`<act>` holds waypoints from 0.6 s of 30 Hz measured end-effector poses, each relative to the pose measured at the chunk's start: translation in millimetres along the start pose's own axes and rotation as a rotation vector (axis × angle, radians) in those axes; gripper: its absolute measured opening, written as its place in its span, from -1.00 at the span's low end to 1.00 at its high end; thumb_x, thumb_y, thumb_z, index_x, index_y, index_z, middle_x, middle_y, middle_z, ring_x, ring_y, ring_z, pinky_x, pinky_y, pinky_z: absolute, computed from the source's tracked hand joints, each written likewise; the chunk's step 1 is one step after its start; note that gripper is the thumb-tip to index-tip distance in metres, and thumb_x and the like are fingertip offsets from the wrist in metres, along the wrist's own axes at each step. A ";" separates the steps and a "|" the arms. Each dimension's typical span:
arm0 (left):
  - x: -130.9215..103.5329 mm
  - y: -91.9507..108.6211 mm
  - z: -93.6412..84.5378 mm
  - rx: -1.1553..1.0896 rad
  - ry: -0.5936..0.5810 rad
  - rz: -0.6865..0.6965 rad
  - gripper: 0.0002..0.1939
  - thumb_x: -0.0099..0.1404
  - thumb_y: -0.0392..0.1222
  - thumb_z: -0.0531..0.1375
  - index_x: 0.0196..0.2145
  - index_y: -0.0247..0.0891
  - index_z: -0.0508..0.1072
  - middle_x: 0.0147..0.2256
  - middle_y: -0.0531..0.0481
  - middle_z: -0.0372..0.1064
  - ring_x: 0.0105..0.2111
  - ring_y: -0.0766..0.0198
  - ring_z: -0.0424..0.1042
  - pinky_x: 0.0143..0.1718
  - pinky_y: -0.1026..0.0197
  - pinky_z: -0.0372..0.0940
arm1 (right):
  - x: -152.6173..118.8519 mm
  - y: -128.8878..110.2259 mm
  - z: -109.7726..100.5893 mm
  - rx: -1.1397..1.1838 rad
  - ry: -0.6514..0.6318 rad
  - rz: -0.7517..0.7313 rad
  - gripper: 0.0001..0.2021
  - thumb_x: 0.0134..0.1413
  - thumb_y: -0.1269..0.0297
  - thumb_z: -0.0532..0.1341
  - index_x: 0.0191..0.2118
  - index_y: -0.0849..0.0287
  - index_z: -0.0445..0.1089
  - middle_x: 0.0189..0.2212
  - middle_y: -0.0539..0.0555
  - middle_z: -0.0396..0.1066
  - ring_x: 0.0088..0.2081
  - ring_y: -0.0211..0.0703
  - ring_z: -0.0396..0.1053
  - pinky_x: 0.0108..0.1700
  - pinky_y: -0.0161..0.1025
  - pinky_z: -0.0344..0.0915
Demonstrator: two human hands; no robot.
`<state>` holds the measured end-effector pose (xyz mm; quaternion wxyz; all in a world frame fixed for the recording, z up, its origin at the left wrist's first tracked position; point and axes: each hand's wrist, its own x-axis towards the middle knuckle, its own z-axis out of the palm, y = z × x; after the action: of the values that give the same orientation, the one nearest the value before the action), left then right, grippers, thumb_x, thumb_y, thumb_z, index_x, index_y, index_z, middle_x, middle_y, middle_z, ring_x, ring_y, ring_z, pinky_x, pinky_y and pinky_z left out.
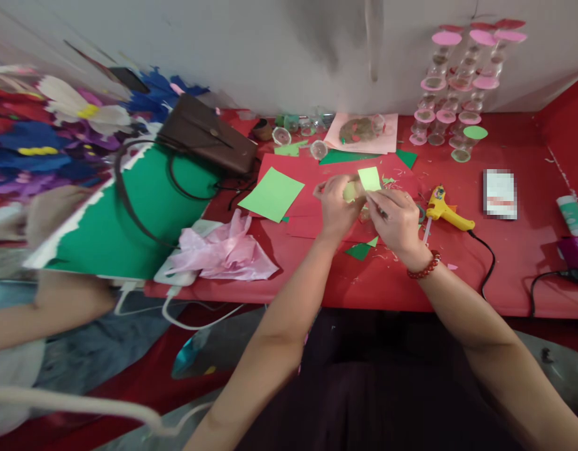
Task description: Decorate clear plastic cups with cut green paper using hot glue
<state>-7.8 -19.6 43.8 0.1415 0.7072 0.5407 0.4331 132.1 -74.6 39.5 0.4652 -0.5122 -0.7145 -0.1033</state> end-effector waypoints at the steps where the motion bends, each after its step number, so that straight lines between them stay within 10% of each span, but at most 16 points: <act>1: 0.0 0.6 -0.1 -0.005 0.000 -0.007 -0.70 0.28 0.05 0.36 -0.12 -0.14 0.54 -0.05 -0.08 0.63 0.03 0.01 0.51 0.18 -0.04 0.08 | 0.2 -0.3 -0.2 -0.002 -0.002 -0.007 -0.73 0.43 0.35 0.14 -0.11 0.10 0.63 -0.18 0.12 0.66 -0.17 -0.07 0.58 -0.04 -0.08 0.43; 11: 0.2 3.6 1.1 -0.126 0.038 -0.087 -0.74 0.13 -0.21 0.42 -0.22 -0.13 0.51 -0.14 -0.02 0.62 -0.03 0.03 0.50 0.22 -0.04 0.08 | 1.2 -5.1 0.8 -0.034 -0.135 -0.040 -0.73 0.45 0.34 0.13 -0.02 0.12 0.61 -0.14 0.18 0.62 -0.10 -0.01 0.54 0.05 0.00 0.39; 18: 3.1 -9.6 6.2 -0.547 0.027 -0.106 -0.62 0.07 -0.13 0.46 -0.16 -0.16 0.50 -0.12 -0.05 0.57 -0.03 0.06 0.52 0.11 0.06 0.32 | 8.4 8.4 -13.7 0.093 0.071 0.112 -0.63 0.52 0.18 -0.01 0.08 0.02 0.56 -0.10 0.14 0.64 -0.04 0.00 0.56 0.07 0.04 0.46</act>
<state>-9.1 -11.6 35.2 0.3425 0.6077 0.4416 0.5642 146.3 -74.1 50.6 0.5184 -0.5254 -0.6718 -0.0618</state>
